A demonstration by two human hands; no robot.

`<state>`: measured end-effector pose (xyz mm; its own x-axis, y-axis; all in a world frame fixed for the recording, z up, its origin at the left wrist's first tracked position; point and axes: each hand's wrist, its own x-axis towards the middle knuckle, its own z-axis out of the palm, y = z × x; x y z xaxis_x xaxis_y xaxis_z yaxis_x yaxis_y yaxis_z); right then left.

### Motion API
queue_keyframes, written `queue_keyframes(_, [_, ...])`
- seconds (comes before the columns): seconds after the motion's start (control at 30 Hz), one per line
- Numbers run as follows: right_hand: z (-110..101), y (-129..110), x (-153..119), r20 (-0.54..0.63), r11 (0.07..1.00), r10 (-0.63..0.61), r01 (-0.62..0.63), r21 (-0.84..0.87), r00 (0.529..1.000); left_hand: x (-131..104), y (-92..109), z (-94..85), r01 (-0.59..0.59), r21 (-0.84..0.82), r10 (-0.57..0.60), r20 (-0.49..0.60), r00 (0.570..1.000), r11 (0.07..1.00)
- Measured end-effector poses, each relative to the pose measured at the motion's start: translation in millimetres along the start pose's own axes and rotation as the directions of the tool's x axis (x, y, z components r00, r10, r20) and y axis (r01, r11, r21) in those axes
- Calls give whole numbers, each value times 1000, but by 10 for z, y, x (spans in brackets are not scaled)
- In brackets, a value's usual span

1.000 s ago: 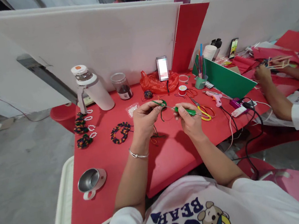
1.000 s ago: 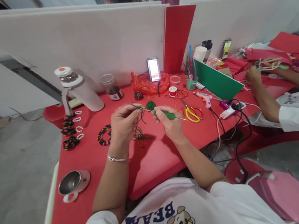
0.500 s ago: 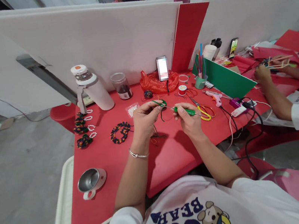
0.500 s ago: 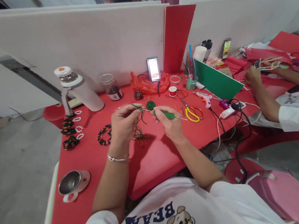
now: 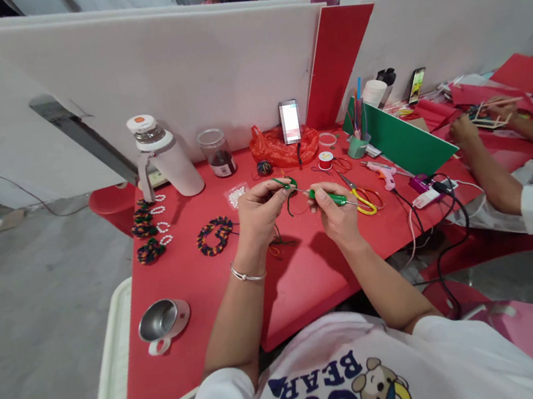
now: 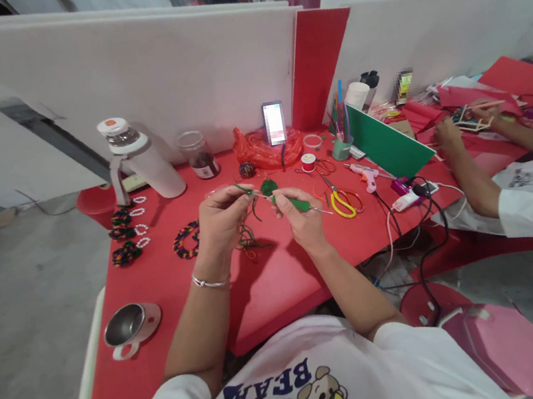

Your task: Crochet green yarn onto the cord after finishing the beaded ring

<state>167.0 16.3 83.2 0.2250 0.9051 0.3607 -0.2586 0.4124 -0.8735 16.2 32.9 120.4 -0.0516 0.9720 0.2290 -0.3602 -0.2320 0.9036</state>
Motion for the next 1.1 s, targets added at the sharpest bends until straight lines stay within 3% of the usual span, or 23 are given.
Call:
queue_keyframes(0.3, [-23, 16, 31, -56, 999, 16, -18, -28, 998, 10, -4, 0, -26, 2, 26, -66, 998, 1000])
queue_keyframes(0.47, [-53, -18, 113, -65, 982, -142, 132, -133, 988, 13, -15, 15, -63, 31, 65, -90, 994, 998])
queue_keyframes(0.53, [-44, -79, 122, -2, 965, -122, 118, -233, 993, 9, -17, 31, -114, 87, 124, -115, 986, 990])
queue_keyframes(0.7, [98, -257, 96, 202, 864, -75, 165, -476, 976, -21, -33, 40, -248, 315, 297, -115, 948, 916])
queue_keyframes(0.87, [223, -308, 135, 180, 852, -77, 159, -499, 981, -40, -41, 17, -359, 484, 432, -43, 901, 798])
queue_keyframes(1.1, [245, -315, 175, 154, 875, -31, 101, -474, 988, -49, -43, 16, -394, 537, 470, -5, 882, 746])
